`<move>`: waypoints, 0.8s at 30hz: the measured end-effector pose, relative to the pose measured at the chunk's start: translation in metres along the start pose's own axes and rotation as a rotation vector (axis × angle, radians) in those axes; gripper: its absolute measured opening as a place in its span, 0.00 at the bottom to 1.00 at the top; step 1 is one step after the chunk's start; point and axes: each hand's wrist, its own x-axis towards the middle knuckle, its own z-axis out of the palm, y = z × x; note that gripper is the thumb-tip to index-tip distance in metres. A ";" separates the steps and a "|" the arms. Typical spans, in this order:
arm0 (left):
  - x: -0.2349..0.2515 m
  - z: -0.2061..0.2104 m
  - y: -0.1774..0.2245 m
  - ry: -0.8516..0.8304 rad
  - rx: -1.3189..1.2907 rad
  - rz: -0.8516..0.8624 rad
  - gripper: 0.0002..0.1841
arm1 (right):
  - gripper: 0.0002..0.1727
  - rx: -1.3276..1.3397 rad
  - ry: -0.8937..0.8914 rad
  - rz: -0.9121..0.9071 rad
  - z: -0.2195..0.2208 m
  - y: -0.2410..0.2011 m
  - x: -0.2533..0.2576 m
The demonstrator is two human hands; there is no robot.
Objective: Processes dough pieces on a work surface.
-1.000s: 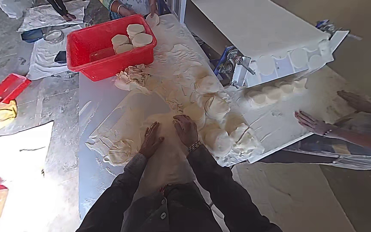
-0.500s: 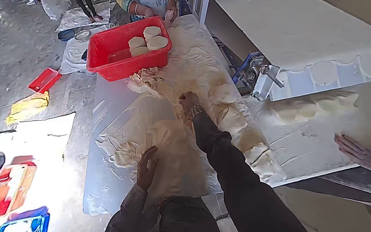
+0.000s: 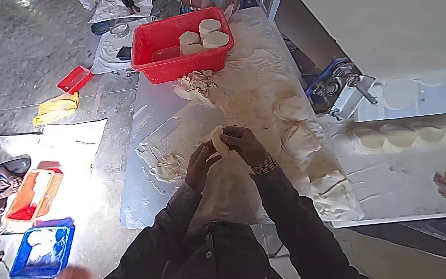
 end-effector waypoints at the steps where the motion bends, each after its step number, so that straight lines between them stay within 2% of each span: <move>1: 0.001 0.007 0.006 0.050 -0.058 0.010 0.15 | 0.08 0.007 0.007 0.023 0.006 0.006 -0.007; 2: 0.001 0.010 0.011 0.098 -0.093 0.021 0.10 | 0.08 0.019 0.021 0.043 0.010 0.012 -0.013; 5: -0.005 -0.001 0.020 0.121 -0.054 0.061 0.08 | 0.12 0.056 0.071 0.054 0.019 0.028 -0.026; 9: -0.020 -0.027 0.031 0.083 0.329 0.175 0.03 | 0.23 -0.007 0.100 0.032 0.048 0.043 -0.040; 11: -0.031 -0.041 0.038 0.082 0.561 0.268 0.08 | 0.21 -0.053 0.089 0.032 0.071 0.047 -0.042; 13: -0.040 -0.055 0.046 0.078 0.664 0.339 0.09 | 0.14 -0.109 0.099 0.031 0.093 0.049 -0.039; 15: -0.049 -0.071 0.055 0.128 0.610 0.317 0.07 | 0.10 -0.139 0.104 0.035 0.111 0.054 -0.033; 18: -0.060 -0.098 0.066 0.217 0.311 0.206 0.02 | 0.11 -0.120 0.073 0.057 0.133 0.058 -0.025; 20: -0.069 -0.115 0.067 0.303 0.186 0.138 0.05 | 0.10 -0.196 0.042 0.053 0.150 0.059 -0.022; 22: -0.080 -0.128 0.062 0.339 0.174 0.087 0.16 | 0.09 -0.491 0.050 -0.053 0.169 0.065 -0.020; 24: -0.095 -0.130 0.061 0.323 0.017 -0.001 0.21 | 0.13 -0.905 0.028 -0.247 0.189 0.075 -0.026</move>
